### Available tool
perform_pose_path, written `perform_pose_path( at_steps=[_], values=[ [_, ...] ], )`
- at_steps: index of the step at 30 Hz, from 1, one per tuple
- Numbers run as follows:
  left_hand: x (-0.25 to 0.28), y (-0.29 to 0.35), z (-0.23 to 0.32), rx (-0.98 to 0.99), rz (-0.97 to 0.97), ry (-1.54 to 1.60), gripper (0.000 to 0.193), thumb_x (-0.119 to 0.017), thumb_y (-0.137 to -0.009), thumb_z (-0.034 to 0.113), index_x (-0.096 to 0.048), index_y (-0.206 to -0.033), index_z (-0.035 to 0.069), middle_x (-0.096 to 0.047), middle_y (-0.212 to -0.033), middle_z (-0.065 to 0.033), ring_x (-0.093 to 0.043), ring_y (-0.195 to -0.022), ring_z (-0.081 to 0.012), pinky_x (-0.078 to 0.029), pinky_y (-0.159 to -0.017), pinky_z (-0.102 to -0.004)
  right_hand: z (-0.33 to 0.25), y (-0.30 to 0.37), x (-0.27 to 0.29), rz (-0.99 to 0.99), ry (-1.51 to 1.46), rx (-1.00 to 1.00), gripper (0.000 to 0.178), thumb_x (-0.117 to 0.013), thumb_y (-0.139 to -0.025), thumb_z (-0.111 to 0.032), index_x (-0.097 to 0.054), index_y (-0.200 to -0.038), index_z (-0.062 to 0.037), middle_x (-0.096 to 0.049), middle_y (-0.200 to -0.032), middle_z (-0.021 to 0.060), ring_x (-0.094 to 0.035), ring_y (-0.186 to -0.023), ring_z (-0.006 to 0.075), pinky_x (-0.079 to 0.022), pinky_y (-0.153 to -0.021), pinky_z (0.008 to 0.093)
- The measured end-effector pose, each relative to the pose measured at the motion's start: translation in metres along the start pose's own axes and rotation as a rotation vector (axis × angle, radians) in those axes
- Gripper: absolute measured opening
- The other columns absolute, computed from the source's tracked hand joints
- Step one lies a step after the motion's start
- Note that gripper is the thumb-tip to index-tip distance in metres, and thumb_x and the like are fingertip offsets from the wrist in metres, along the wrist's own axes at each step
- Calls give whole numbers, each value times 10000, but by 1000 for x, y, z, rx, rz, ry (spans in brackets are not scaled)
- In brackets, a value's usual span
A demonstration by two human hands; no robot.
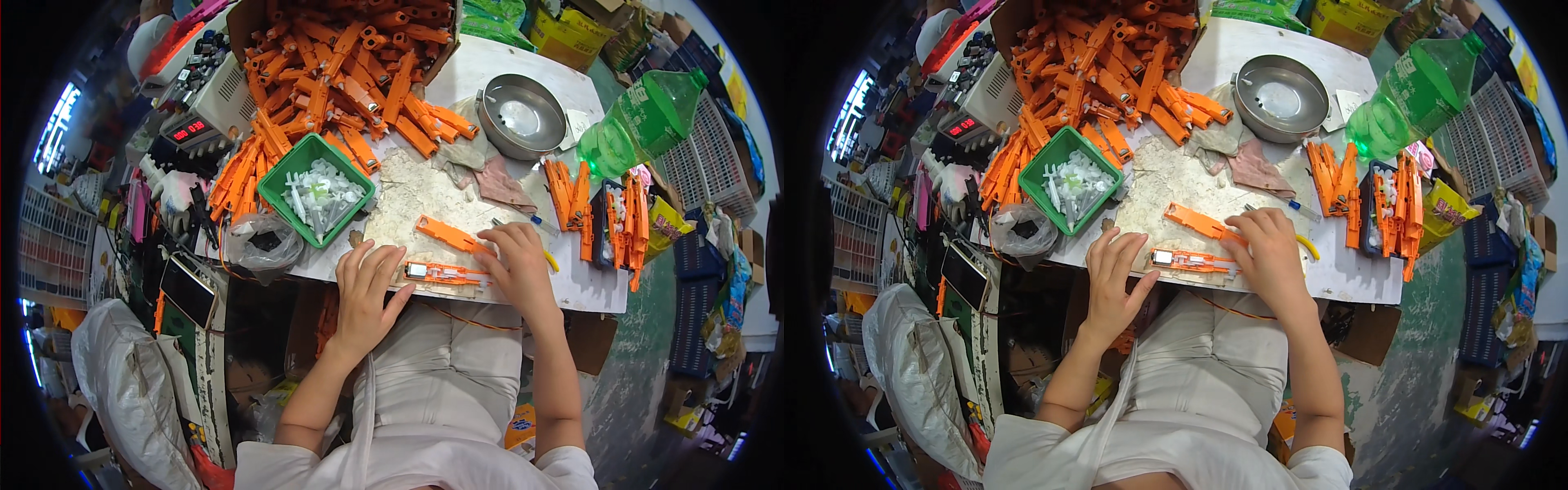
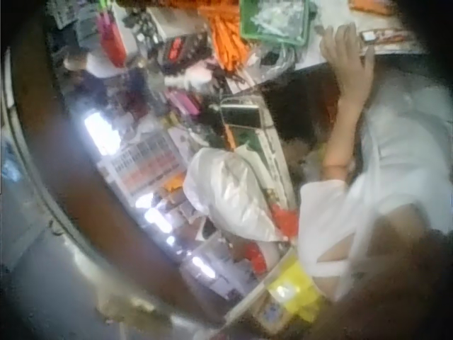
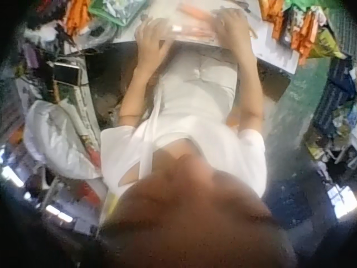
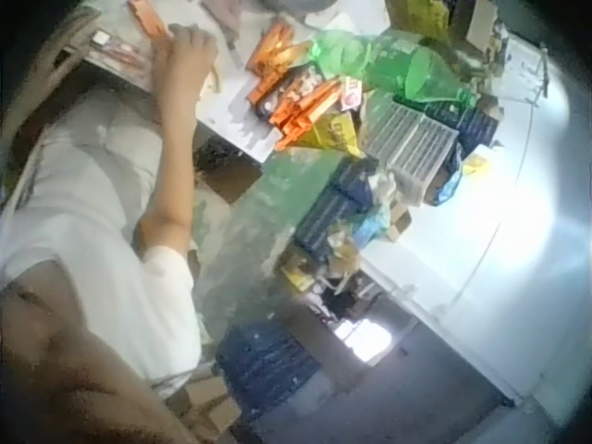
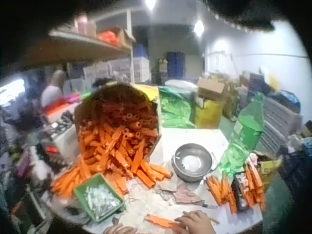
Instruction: The person assembles small orange plastic components at a cluttered workbench. They insert white cylindrical pieces into the orange parts, use pliers to trim or adjust them, and place finished units on the table. The process is repeated with multiple components throughout the clip.
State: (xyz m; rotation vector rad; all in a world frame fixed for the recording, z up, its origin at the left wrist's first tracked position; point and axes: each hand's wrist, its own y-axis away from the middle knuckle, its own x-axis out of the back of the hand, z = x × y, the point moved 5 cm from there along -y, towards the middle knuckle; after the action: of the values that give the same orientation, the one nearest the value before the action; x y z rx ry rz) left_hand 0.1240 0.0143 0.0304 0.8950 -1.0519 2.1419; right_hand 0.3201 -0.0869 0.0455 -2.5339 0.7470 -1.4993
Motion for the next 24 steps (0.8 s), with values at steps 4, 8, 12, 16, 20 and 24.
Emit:
perform_pose_path(
  at_steps=[4,8,12,16,20,24],
  values=[
    [0,-2,3,-3,-26,-13,501,-679,-808,230,-530,-1250,47,-521,-1232,-100,-388,-1234,-321,-276,-1029,-448,-7,-13,-13,-61,32,80,288,-698,-759,-175,-644,-1015,-55,-609,-972,74,-519,-1001,261,-402,-878,381],
    [4,-1,2,0,-23,-16,515,-687,-803,232,-526,-1256,50,-520,-1226,-94,-392,-1226,-315,-279,-1024,-459,-7,-15,-8,-69,-68,47,288,-695,-754,-147,-641,-1022,-56,-605,-979,73,-517,-990,259,-399,-869,375],
    [7,1,-3,32,-14,13,539,-695,-797,245,-516,-1267,50,-517,-1231,-92,-397,-1218,-315,-281,-1021,-465,-20,2,7,-143,-227,50,299,-703,-739,-128,-638,-1023,-60,-597,-975,62,-516,-985,257,-394,-874,374],
    [2,-3,-2,44,-42,43,563,-722,-775,255,-528,-1261,46,-531,-1226,-107,-384,-1243,-325,-285,-1030,-443,-29,13,2,-130,-69,190,320,-711,-720,-121,-632,-1025,-65,-590,-990,54,-518,-1003,263,-396,-883,388],
    [1,-5,-3,24,-53,38,579,-724,-763,281,-532,-1255,45,-532,-1231,-108,-386,-1241,-339,-293,-1031,-454,-35,8,-2,-124,-42,229,338,-715,-705,-129,-626,-1023,-59,-588,-975,61,-520,-997,270,-402,-883,399],
    [1,-1,-5,-29,-24,40,539,-711,-771,290,-540,-1229,63,-537,-1220,-103,-414,-1216,-350,-307,-1026,-469,-41,8,-2,-154,-11,223,314,-712,-696,-128,-635,-992,-54,-590,-950,74,-523,-977,280,-406,-878,404]
  ],
)
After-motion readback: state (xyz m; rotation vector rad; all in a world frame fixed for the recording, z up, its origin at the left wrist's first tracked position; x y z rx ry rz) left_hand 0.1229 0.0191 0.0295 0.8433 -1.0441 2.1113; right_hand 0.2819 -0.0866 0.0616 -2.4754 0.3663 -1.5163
